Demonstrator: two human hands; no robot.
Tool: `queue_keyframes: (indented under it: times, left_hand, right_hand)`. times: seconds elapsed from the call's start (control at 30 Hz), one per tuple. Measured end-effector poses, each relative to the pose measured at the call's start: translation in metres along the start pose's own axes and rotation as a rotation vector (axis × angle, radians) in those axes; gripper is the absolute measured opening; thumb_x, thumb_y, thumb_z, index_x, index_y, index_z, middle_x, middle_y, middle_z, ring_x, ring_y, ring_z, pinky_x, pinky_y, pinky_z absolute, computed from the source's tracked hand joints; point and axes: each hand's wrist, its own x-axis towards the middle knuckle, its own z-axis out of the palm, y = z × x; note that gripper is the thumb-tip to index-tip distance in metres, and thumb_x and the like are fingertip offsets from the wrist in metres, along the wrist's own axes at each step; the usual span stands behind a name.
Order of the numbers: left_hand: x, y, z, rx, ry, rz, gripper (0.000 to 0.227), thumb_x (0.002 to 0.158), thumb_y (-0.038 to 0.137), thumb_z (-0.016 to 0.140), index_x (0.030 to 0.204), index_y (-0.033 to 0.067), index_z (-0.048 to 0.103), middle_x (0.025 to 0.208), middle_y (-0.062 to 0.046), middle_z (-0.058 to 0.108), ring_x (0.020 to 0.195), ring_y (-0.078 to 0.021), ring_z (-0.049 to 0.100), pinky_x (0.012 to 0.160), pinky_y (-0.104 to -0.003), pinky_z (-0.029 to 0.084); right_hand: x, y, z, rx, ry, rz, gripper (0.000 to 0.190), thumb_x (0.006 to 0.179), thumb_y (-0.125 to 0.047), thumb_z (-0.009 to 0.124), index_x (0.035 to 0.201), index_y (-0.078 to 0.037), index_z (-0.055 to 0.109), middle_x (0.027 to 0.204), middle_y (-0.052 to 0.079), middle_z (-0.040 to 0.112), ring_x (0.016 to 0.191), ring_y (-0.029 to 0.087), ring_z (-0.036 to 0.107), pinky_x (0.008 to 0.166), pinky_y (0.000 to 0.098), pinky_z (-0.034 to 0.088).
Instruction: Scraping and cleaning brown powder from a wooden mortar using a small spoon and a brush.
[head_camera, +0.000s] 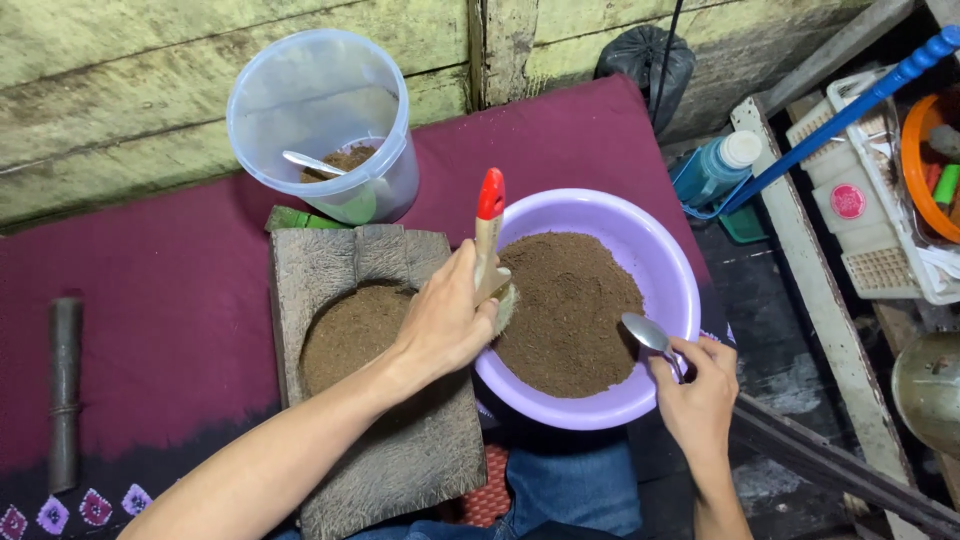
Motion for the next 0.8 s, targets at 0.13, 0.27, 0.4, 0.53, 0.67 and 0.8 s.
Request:
queue_keyframes:
  times: [0.13, 0.27, 0.4, 0.53, 0.67, 0.8]
  left_hand:
    - [0.005, -0.005, 0.001, -0.118, 0.018, -0.039, 0.041, 0.084, 0.001, 0.057, 0.124, 0.0014, 0.045, 0.138, -0.015, 0.062, 0.117, -0.0382, 0.066, 0.09, -0.054, 0.063]
    - [0.01, -0.024, 0.004, -0.21, 0.23, 0.162, 0.054, 0.083, 0.008, 0.062, 0.132, -0.0081, 0.046, 0.115, -0.029, 0.06, 0.109, -0.0506, 0.062, 0.087, -0.06, 0.049]
    - [0.007, -0.01, 0.001, -0.157, 0.34, -0.021, 0.038, 0.087, 0.021, 0.063, 0.12, 0.006, 0.053, 0.113, -0.014, 0.064, 0.111, -0.0331, 0.061, 0.091, -0.046, 0.048]
    - [0.012, -0.018, 0.01, -0.152, 0.406, 0.037, 0.037, 0.088, 0.017, 0.064, 0.12, 0.0026, 0.052, 0.125, -0.014, 0.063, 0.118, -0.0348, 0.06, 0.097, -0.048, 0.047]
    - [0.013, -0.011, 0.022, -0.029, 0.332, 0.052, 0.016, 0.095, 0.009, 0.059, 0.108, 0.0029, 0.051, 0.088, -0.01, 0.058, 0.064, -0.0214, 0.053, 0.053, -0.034, 0.045]
    - [0.008, -0.003, 0.043, 0.108, 0.334, 0.309, 0.026, 0.085, -0.01, 0.046, 0.107, 0.0032, 0.047, 0.093, -0.014, 0.056, 0.066, -0.0304, 0.06, 0.042, -0.041, 0.053]
  right_hand:
    - [0.009, -0.037, -0.014, -0.028, -0.252, 0.2, 0.029, 0.085, -0.02, 0.052, 0.104, -0.012, 0.072, 0.087, 0.012, 0.074, 0.085, 0.035, 0.066, 0.089, 0.041, 0.046]
    - [0.007, -0.036, -0.011, 0.072, -0.141, 0.252, 0.022, 0.089, -0.017, 0.068, 0.107, -0.02, 0.081, 0.098, 0.017, 0.077, 0.109, 0.045, 0.067, 0.093, 0.052, 0.051]
    - [0.003, -0.056, -0.032, 0.181, -0.148, 0.436, 0.034, 0.089, -0.014, 0.06, 0.113, -0.024, 0.081, 0.103, 0.004, 0.077, 0.094, 0.021, 0.066, 0.085, 0.0328, 0.047]
    - [0.0, -0.05, -0.034, 0.297, -0.065, 0.446, 0.035, 0.088, -0.003, 0.057, 0.112, -0.017, 0.079, 0.11, 0.001, 0.077, 0.105, 0.013, 0.065, 0.097, 0.0273, 0.045]
    - [-0.003, -0.042, -0.03, 0.278, -0.003, 0.445, 0.04, 0.086, -0.008, 0.057, 0.117, -0.023, 0.077, 0.124, 0.001, 0.073, 0.114, 0.015, 0.063, 0.099, 0.0291, 0.044]
    - [-0.003, -0.045, -0.033, 0.286, -0.051, 0.487, 0.037, 0.092, -0.012, 0.059, 0.122, -0.023, 0.077, 0.12, 0.004, 0.074, 0.107, 0.015, 0.062, 0.094, 0.0292, 0.045]
